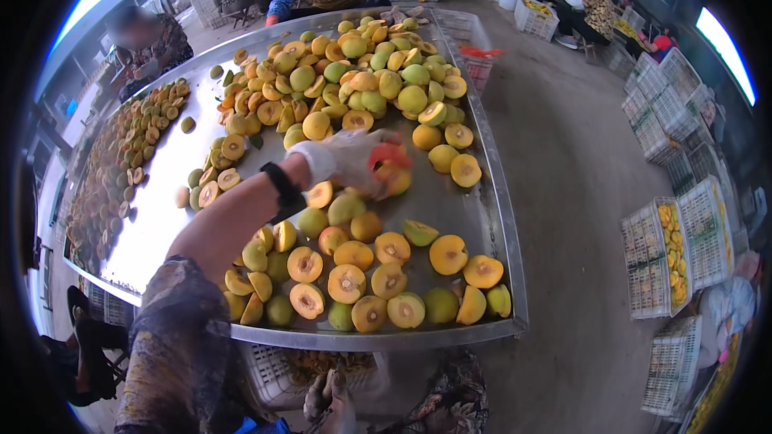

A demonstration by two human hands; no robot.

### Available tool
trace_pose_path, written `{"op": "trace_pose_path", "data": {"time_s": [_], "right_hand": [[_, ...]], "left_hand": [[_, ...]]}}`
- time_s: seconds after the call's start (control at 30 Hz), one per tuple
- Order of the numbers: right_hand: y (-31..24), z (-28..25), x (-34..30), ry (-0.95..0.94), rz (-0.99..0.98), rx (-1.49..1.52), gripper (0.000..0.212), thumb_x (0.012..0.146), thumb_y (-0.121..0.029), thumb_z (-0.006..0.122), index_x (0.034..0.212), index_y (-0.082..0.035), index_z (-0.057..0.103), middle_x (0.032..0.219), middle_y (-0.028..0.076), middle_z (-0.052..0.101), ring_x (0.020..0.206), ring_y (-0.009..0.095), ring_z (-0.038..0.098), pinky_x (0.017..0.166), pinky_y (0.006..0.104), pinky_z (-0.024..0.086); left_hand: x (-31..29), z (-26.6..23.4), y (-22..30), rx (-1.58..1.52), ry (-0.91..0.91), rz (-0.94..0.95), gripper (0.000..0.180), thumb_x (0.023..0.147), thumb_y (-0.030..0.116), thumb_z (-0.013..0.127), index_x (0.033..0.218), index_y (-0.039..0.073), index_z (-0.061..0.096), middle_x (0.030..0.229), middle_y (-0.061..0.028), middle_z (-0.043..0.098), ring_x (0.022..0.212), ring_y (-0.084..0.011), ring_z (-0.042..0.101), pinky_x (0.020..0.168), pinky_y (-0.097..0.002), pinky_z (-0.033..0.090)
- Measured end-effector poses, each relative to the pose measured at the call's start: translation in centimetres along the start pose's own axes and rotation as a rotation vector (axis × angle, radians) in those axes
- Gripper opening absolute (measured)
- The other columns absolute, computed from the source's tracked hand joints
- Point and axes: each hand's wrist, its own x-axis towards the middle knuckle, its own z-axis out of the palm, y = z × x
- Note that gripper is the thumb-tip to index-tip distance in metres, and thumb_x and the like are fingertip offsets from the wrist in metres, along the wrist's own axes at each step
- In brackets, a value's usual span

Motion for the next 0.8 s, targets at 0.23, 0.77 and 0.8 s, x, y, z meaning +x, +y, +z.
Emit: {"op": "trace_pose_path", "data": {"time_s": [0.23,0.77,0.8], "right_hand": [[0.0,-1.9,0.4,-0.218,0.005,-0.102,0.044,0.104,-0.054,0.045,0.093,-0.013,0.051,0.061,0.001,0.044,0.049,0.015,0.044,0.049,0.0308,0.037],[-1.1,0.6,-1.7,-0.051,-0.211,-0.093,0.041,0.106,-0.049,0.047,0.079,-0.018,0.049,0.055,0.003,0.047,0.041,0.014,0.041,0.039,0.0278,0.033],[-0.8,0.4,-1.6,-0.079,-0.200,-0.090,0.041,0.105,-0.050,0.049,0.080,-0.018,0.051,0.055,0.002,0.047,0.041,0.014,0.042,0.039,0.0282,0.033]], "left_hand": [[-2.4,-5.4,2.8,0.065,-0.465,-0.364,0.033,0.082,0.037,0.067,0.111,0.022,0.077,0.107,-0.0086,0.076,0.095,-0.0285,0.072,0.084,-0.0410,0.056],[10.5,3.2,7.5,-0.176,0.224,0.009,0.041,0.088,0.027,0.062,0.128,0.019,0.062,0.140,-0.0128,0.057,0.131,-0.0346,0.052,0.108,-0.0414,0.045],[9.6,3.9,6.3,-0.029,0.224,0.120,0.037,0.088,0.028,0.062,0.123,0.018,0.064,0.140,-0.0128,0.057,0.130,-0.0360,0.052,0.108,-0.0423,0.045]]}}
